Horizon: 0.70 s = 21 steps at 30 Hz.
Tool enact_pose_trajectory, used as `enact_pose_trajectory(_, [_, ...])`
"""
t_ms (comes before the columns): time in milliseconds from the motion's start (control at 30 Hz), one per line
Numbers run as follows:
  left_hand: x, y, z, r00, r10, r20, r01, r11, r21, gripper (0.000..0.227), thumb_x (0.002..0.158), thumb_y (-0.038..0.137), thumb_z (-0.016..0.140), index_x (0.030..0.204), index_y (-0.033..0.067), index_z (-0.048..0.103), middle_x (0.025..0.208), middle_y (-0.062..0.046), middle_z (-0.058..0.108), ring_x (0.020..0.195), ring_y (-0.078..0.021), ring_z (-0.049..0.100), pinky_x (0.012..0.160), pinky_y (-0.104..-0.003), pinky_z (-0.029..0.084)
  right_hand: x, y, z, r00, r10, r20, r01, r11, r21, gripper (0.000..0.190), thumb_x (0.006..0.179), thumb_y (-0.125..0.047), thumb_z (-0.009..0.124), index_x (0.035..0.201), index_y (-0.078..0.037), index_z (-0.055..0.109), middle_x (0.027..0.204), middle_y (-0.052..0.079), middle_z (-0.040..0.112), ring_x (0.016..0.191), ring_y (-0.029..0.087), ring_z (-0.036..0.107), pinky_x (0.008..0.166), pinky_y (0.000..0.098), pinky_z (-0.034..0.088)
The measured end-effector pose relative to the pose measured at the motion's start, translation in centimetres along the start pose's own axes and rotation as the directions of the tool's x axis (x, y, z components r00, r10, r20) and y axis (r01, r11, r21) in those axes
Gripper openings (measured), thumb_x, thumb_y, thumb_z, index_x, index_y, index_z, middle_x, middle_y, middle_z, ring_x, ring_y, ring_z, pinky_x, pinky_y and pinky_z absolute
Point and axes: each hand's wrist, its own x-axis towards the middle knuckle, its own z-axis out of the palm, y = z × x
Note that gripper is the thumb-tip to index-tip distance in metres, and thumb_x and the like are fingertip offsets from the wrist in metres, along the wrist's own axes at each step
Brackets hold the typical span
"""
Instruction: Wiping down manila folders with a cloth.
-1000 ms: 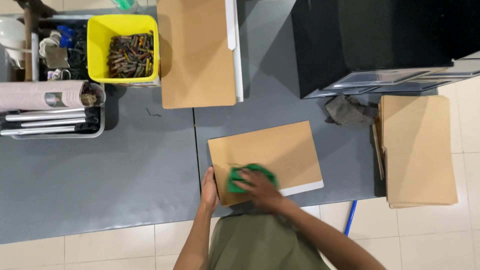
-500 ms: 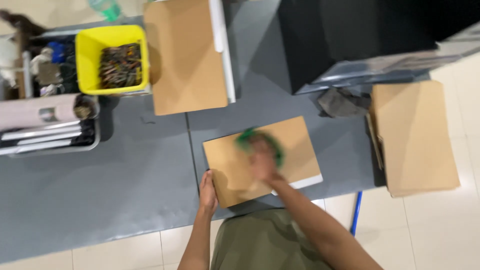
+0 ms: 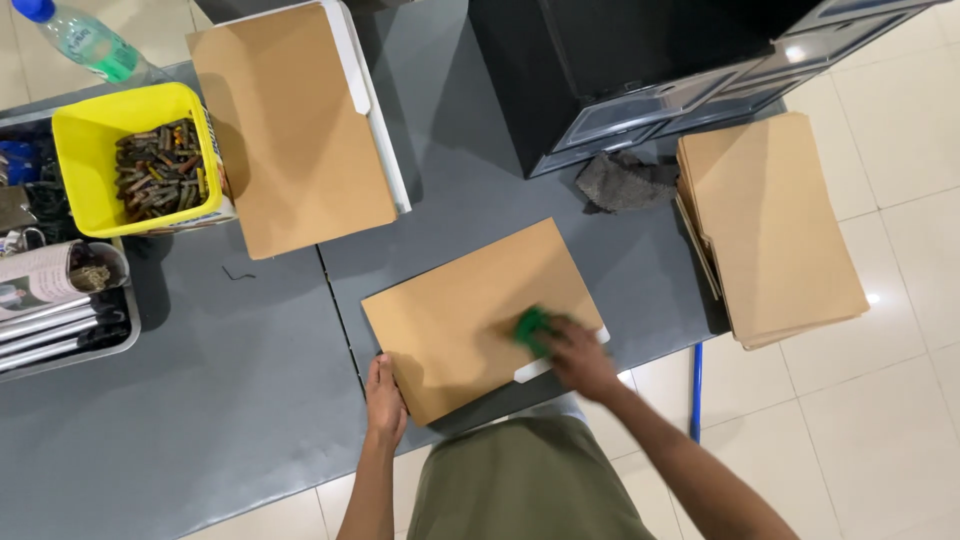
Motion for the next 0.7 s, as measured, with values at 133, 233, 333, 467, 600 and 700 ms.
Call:
enact_pose_trajectory(133, [-1.2, -0.2, 0.0, 0.994, 0.110, -0.010, -0.096, 0.907, 0.411, 0.041, 0.117, 0.037, 0.044, 0.131, 0.0033, 0.062, 0.092, -0.017, 0.058, 0.067, -0.0209, 0.051, 0.057, -0.038, 0.045, 0.9, 4.4, -1.8, 0.928, 0.323, -0.187, -0.330, 0.944, -0.006, 0.044, 0.087, -0.016, 0.075, 0.129, -0.012, 0.064, 0.142, 0.015, 0.056, 0.125, 0.038, 0.050, 0.100, 0.0548, 0.042])
enact_pose_trajectory(233, [-6.1, 3.4, 2.6, 0.940, 0.335, 0.055, -0.274, 0.652, 0.707, 0.040, 0.104, 0.026, 0.055, 0.141, 0.0106, 0.056, 0.092, -0.014, 0.072, 0.067, -0.0160, 0.069, 0.060, -0.035, 0.058, 0.9, 7.1, -2.4, 0.818, 0.399, -0.413, -0.352, 0.917, 0.187, 0.038, 0.093, -0.010, 0.069, 0.130, -0.008, 0.064, 0.129, 0.016, 0.061, 0.124, 0.039, 0.057, 0.105, 0.0478, 0.049])
enact_pose_trajectory(333, [-8.7, 5.4, 3.0, 0.890, 0.399, 0.220, -0.452, 0.706, 0.545, 0.062, 0.091, 0.011, 0.045, 0.152, 0.0195, 0.037, 0.111, -0.010, 0.068, 0.076, -0.0211, 0.074, 0.065, -0.036, 0.059, 1.8, 8.1, -4.0, 0.760, 0.562, -0.326, -0.478, 0.824, 0.306, 0.037, 0.087, -0.008, 0.070, 0.124, -0.004, 0.065, 0.125, 0.020, 0.063, 0.112, 0.043, 0.061, 0.092, 0.0458, 0.052])
enact_pose_trajectory(467, [-9.2, 5.8, 1.9, 0.689, 0.435, 0.580, -0.614, -0.074, 0.786, 0.051, 0.073, 0.003, 0.068, 0.122, 0.0186, 0.070, 0.121, -0.009, 0.062, 0.114, -0.0335, 0.057, 0.097, -0.047, 0.048, 1.5, 10.2, -4.2, 0.729, 0.671, -0.135, -0.546, 0.689, 0.476, 0.042, 0.086, -0.009, 0.074, 0.127, -0.004, 0.065, 0.115, 0.020, 0.069, 0.103, 0.035, 0.067, 0.088, 0.0415, 0.054])
enact_pose_trajectory(600, [-9.8, 8.2, 3.3, 0.634, 0.464, 0.619, -0.609, -0.193, 0.769, 0.042, 0.073, 0.011, 0.079, 0.114, 0.0195, 0.072, 0.119, -0.009, 0.056, 0.121, -0.0344, 0.050, 0.108, -0.053, 0.036, -0.4, 12.6, -4.7, 0.665, 0.733, 0.140, -0.434, 0.228, 0.872, 0.042, 0.088, -0.008, 0.073, 0.129, -0.003, 0.066, 0.110, 0.013, 0.071, 0.097, 0.023, 0.068, 0.082, 0.0355, 0.056])
enact_pose_trajectory(700, [-11.2, 11.6, 5.1, 0.400, 0.502, 0.767, -0.770, -0.269, 0.578, 0.036, 0.069, 0.009, 0.078, 0.103, 0.0116, 0.068, 0.119, -0.011, 0.060, 0.128, -0.0356, 0.052, 0.115, -0.064, 0.022, -2.4, 12.0, -7.3, 0.494, 0.815, 0.302, -0.362, -0.123, 0.924, 0.041, 0.089, -0.011, 0.068, 0.130, -0.010, 0.063, 0.106, 0.010, 0.071, 0.094, 0.026, 0.070, 0.078, 0.0409, 0.059])
